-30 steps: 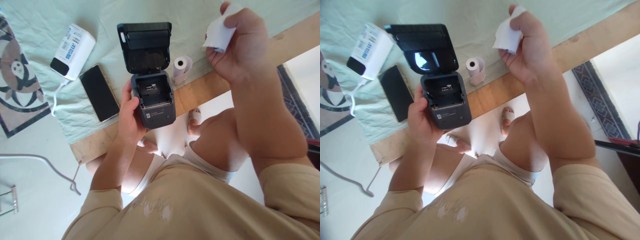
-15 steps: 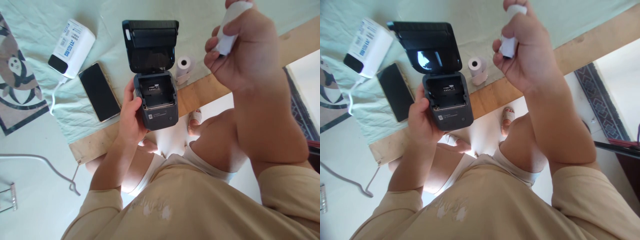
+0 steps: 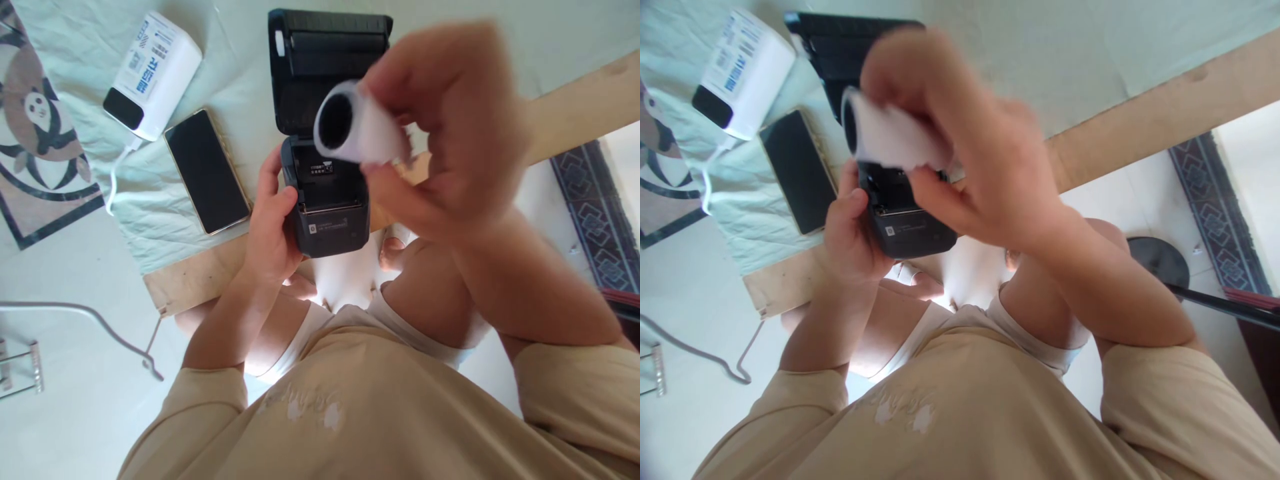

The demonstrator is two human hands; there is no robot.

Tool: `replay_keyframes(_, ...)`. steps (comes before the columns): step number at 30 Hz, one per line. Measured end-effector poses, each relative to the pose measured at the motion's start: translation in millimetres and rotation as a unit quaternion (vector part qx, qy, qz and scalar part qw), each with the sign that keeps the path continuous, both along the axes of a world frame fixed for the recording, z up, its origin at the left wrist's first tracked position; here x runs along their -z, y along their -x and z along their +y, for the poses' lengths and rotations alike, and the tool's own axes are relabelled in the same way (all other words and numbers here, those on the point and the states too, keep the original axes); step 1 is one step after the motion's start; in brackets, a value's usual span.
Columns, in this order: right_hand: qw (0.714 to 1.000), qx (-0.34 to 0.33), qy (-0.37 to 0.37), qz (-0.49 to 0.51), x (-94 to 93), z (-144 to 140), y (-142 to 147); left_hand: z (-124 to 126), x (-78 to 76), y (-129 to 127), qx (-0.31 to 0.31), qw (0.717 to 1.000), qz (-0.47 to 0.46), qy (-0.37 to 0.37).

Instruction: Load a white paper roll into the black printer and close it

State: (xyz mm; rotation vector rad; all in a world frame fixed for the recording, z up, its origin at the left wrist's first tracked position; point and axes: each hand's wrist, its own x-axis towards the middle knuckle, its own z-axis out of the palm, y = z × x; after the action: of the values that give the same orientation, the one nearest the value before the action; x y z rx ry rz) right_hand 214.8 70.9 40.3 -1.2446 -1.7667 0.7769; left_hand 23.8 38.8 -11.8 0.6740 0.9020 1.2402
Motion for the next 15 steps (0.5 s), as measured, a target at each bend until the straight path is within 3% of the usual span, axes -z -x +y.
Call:
replay_keyframes(3, 0.981, -0.039, -0.090, -0.166, 2.4, -5.8, 11.7, -1.9, -0.1, -1.3, -0.012, 1.000, 0.000, -0.017)
replay_keyframes(4, 0.977, -0.039, -0.087, -0.191, 3.9, -5.7, 13.8, -2.5, 0.2, -1.5, -0.015, 1.000, 0.008, -0.019)
replay_keyframes(9, 0.972, -0.057, -0.075, -0.215, 16.3, 0.4, 10.0, -2.9, 3.7, -1.4, -0.011, 0.999, 0.030, -0.018)
replay_keyframes(15, 0.961, -0.052, -0.214, -0.166, 25.0, -3.2, 9.4, -3.3, 4.4, -0.5, -0.003, 1.000, -0.004, -0.018)
